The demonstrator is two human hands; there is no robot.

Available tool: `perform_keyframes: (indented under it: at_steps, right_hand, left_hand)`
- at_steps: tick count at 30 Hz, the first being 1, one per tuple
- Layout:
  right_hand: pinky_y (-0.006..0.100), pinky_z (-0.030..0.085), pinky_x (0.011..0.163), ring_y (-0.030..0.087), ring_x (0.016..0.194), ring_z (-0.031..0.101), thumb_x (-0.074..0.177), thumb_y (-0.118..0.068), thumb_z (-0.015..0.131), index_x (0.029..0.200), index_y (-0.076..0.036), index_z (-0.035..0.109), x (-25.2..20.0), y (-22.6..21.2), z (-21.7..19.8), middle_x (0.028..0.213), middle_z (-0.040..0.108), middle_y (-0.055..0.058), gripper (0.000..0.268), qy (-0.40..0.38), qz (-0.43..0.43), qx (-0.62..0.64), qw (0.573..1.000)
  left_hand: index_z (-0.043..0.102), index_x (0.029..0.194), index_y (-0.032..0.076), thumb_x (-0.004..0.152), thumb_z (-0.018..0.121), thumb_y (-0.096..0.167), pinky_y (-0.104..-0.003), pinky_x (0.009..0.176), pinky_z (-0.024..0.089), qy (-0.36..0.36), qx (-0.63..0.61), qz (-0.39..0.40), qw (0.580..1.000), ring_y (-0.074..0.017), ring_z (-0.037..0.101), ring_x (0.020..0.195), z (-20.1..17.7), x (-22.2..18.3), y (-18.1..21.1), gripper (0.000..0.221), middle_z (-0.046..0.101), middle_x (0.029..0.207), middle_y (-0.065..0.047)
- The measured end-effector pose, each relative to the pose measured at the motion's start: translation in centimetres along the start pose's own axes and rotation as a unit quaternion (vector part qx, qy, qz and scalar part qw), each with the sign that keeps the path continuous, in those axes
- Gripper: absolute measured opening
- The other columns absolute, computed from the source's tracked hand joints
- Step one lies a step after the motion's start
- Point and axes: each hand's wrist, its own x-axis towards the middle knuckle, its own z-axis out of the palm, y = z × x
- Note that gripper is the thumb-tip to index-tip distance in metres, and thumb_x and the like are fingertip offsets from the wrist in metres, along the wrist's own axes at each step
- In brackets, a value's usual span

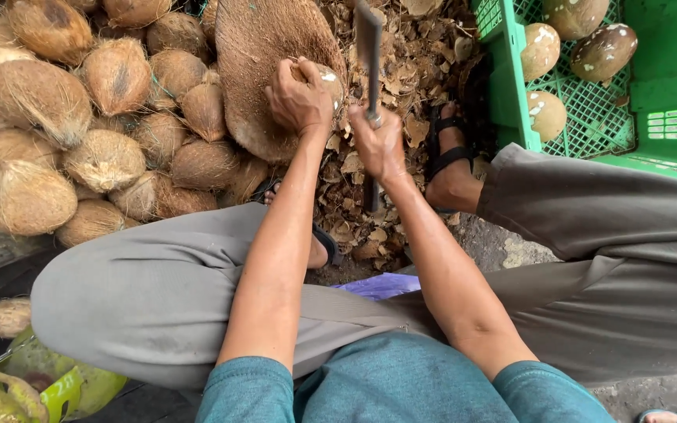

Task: Peeling the outer husk of coconuts using a knife and placing the peeled coconuts into a plastic crate.

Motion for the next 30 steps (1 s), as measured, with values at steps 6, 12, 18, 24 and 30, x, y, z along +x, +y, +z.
perform_keyframes:
  at_steps: [6,12,18,24,30]
  right_hand:
    - [0.026,0.029,0.034,0.009,0.038,0.034,0.104,-0.034,0.052,0.066,-0.017,0.041,-0.2,2.7,-1.0,0.056,0.043,-0.005,0.043,-0.019,0.227,-0.118,0.967]
    - [0.027,0.036,0.04,0.008,0.047,0.037,0.096,-0.027,0.048,0.066,-0.021,0.041,0.5,0.5,-1.2,0.06,0.044,-0.007,0.031,-0.005,0.102,-0.068,0.992]
    - [0.027,0.03,0.033,0.006,0.038,0.034,0.094,-0.026,0.055,0.064,-0.021,0.044,0.1,0.4,0.4,0.053,0.043,-0.009,0.032,0.017,0.077,0.023,0.997]
    - [0.035,0.032,0.039,0.015,0.037,0.033,0.094,-0.029,0.063,0.052,-0.017,0.04,-1.4,1.6,1.0,0.044,0.037,0.001,0.049,-0.014,0.183,0.027,0.983]
    - [0.03,0.029,0.037,0.012,0.039,0.035,0.098,-0.031,0.063,0.073,-0.018,0.048,0.0,1.6,0.0,0.054,0.04,-0.003,0.031,-0.042,0.27,-0.022,0.962]
  left_hand:
    - [0.061,0.089,0.027,0.089,0.043,0.051,-0.032,0.064,0.033,0.018,0.049,0.062,0.997,-0.0204,0.054,0.076,1.2,-0.3,0.7,0.03,0.074,0.089,0.002]
    - [0.055,0.085,0.025,0.093,0.041,0.055,-0.028,0.062,0.036,0.013,0.031,0.055,0.998,-0.0197,0.057,0.08,-0.3,0.1,0.2,0.034,0.071,0.084,0.004]
    - [0.054,0.087,0.026,0.093,0.038,0.055,-0.025,0.059,0.035,0.027,0.014,0.057,0.998,-0.018,0.056,0.078,-0.6,-0.4,0.3,0.034,0.072,0.09,0.004]
    - [0.064,0.086,0.019,0.088,0.051,0.049,-0.057,0.061,0.043,0.022,0.001,0.023,0.999,-0.0432,0.062,0.092,-4.2,-0.3,2.0,0.033,0.074,0.086,-0.009]
    - [0.041,0.076,0.023,0.082,0.051,0.062,-0.034,0.08,0.035,-0.149,-0.043,-0.041,0.987,-0.0151,0.049,0.076,-5.9,2.1,-0.1,0.041,0.05,0.077,0.007]
